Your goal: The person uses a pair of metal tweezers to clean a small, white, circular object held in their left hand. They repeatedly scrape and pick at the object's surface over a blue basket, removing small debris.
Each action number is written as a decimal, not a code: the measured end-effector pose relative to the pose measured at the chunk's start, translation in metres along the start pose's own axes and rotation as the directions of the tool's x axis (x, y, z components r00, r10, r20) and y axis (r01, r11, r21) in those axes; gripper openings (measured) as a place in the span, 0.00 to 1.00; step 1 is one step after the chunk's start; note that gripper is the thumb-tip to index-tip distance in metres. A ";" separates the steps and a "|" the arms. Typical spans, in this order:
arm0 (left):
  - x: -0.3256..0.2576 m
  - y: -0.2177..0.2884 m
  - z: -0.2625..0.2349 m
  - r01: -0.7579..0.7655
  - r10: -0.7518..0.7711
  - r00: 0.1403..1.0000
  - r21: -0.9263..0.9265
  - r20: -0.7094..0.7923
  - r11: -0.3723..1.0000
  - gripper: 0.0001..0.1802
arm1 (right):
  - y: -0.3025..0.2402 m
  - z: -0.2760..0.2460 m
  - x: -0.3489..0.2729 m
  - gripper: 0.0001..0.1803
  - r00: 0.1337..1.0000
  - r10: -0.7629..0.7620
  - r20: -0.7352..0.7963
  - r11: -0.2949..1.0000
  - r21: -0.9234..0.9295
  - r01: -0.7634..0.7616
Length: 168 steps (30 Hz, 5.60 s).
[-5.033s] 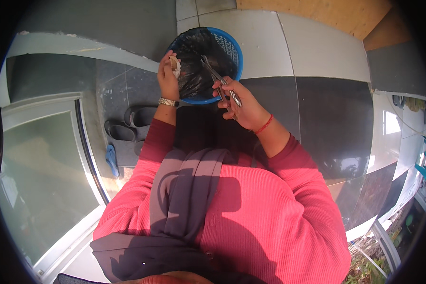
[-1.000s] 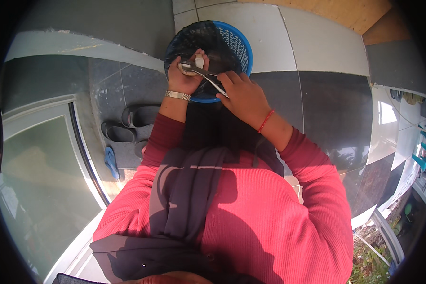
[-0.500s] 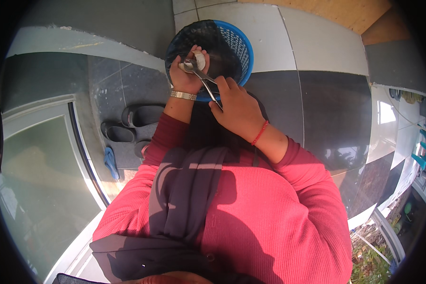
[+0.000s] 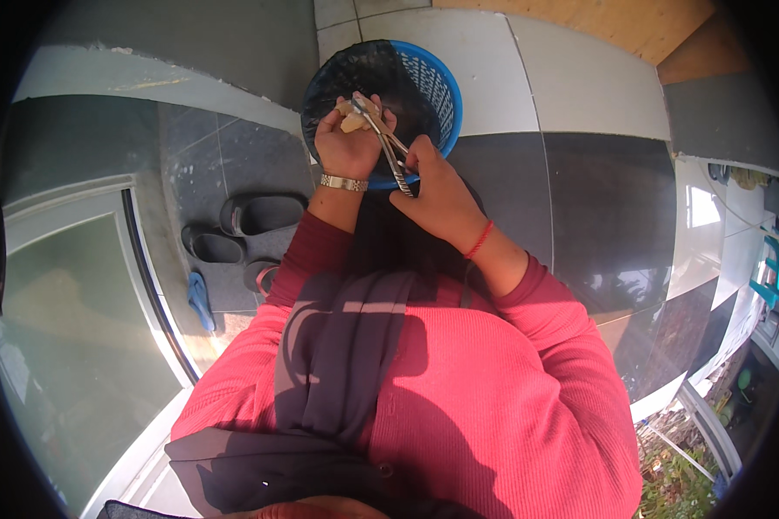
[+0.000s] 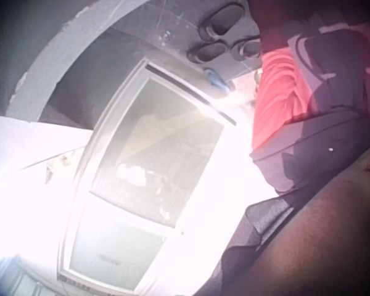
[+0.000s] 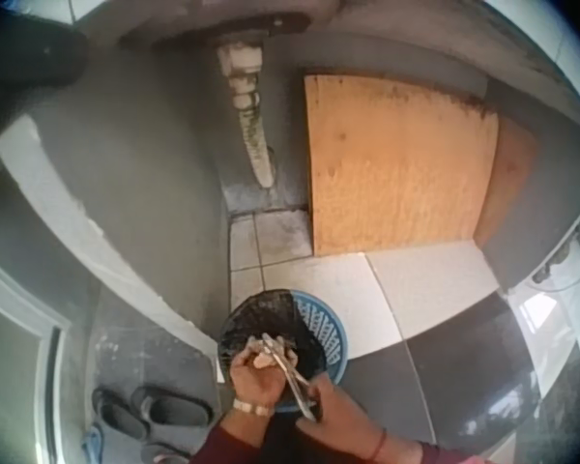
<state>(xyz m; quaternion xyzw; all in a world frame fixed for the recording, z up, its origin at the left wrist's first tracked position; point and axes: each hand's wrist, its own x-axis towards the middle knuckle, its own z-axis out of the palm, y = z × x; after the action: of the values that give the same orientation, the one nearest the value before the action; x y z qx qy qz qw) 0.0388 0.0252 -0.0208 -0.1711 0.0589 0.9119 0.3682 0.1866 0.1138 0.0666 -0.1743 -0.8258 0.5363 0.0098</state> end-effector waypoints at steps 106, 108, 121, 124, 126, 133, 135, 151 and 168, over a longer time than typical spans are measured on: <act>0.009 0.007 -0.004 -0.464 0.542 0.840 0.498 -0.013 0.732 0.13 | 0.014 0.026 0.009 0.26 0.983 0.004 -0.186 0.775 -0.621 -0.121; 0.009 0.006 -0.005 -0.462 0.540 0.841 0.500 -0.013 0.732 0.13 | 0.014 0.025 0.009 0.27 0.982 0.002 -0.186 0.777 -0.618 -0.119; 0.010 0.004 -0.005 -0.382 0.543 0.824 0.546 -0.165 0.745 0.12 | 0.018 0.023 0.010 0.30 0.983 0.075 -0.168 0.775 -0.611 -0.164; 0.009 0.006 -0.005 -0.357 0.522 0.837 0.558 -0.166 0.749 0.12 | 0.017 0.020 0.011 0.30 0.983 0.109 -0.147 0.797 -0.578 -0.175; 0.009 0.006 -0.003 -0.334 0.501 0.849 0.565 -0.169 0.755 0.11 | 0.022 0.017 0.011 0.32 0.985 0.118 -0.129 0.807 -0.565 -0.170; 0.010 0.008 -0.002 -0.273 0.462 0.868 0.603 -0.181 0.749 0.11 | 0.020 0.013 0.013 0.34 0.969 0.227 -0.095 0.865 -0.438 -0.246; 0.010 0.008 -0.003 -0.271 0.453 0.874 0.595 -0.178 0.757 0.12 | 0.024 0.013 0.012 0.35 0.964 0.250 -0.090 0.873 -0.410 -0.264; 0.003 0.015 0.013 -0.268 0.339 0.932 0.385 -0.129 0.883 0.15 | 0.013 0.008 -0.005 0.16 0.986 0.133 -0.101 0.952 -0.263 -0.155; -0.007 0.007 0.020 -0.518 0.445 0.854 0.351 0.271 0.780 0.17 | -0.016 0.018 -0.022 0.18 0.975 -0.037 -0.217 0.914 -0.403 -0.055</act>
<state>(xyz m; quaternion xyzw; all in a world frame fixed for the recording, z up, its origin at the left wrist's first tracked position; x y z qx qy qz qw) 0.0336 0.0199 0.0004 0.0108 0.2590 0.9536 0.1534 0.1990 0.0860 0.0766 -0.2347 -0.9120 0.3305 0.0623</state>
